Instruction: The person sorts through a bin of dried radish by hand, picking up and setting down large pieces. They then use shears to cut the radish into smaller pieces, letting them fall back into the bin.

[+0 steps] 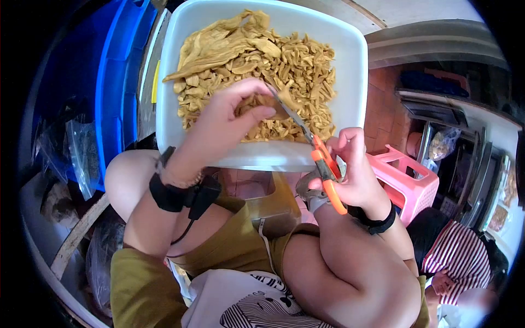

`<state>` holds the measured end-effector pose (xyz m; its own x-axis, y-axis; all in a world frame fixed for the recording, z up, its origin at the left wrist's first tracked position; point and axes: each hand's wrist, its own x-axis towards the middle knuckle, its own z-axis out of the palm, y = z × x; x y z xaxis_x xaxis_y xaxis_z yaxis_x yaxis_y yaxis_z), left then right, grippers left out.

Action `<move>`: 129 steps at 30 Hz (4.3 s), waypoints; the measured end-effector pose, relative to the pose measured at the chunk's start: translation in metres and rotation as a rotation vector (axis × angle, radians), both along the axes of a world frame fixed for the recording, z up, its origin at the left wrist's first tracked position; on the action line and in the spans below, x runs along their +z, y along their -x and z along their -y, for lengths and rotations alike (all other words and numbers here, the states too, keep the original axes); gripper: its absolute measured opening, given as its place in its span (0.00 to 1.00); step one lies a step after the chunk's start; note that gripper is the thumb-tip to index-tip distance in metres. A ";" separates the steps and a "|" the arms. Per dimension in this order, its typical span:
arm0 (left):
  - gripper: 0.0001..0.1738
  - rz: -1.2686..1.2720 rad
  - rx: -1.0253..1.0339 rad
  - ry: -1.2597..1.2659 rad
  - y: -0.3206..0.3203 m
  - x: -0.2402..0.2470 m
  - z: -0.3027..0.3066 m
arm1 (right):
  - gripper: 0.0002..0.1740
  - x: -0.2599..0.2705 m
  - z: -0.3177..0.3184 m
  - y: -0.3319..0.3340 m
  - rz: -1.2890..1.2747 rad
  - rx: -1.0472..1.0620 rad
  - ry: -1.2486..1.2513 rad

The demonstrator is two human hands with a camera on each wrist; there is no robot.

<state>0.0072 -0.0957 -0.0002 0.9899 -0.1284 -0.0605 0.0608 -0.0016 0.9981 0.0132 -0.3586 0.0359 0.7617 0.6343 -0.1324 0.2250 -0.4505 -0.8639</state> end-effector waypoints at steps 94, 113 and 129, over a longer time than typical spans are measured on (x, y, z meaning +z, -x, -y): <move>0.22 -0.111 0.109 0.439 0.004 -0.002 0.019 | 0.54 -0.004 -0.005 0.000 0.194 0.025 0.091; 0.21 -0.144 0.188 0.450 -0.004 -0.003 0.004 | 0.38 -0.005 0.006 0.005 0.058 -0.016 0.054; 0.21 0.117 0.280 -0.136 0.004 -0.004 0.011 | 0.38 -0.001 -0.002 0.008 -0.190 -0.173 0.076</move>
<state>0.0027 -0.1067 -0.0039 0.9868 0.1515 0.0579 -0.0373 -0.1351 0.9901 0.0052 -0.3563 0.0351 0.8149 0.4792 -0.3259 -0.0243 -0.5337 -0.8453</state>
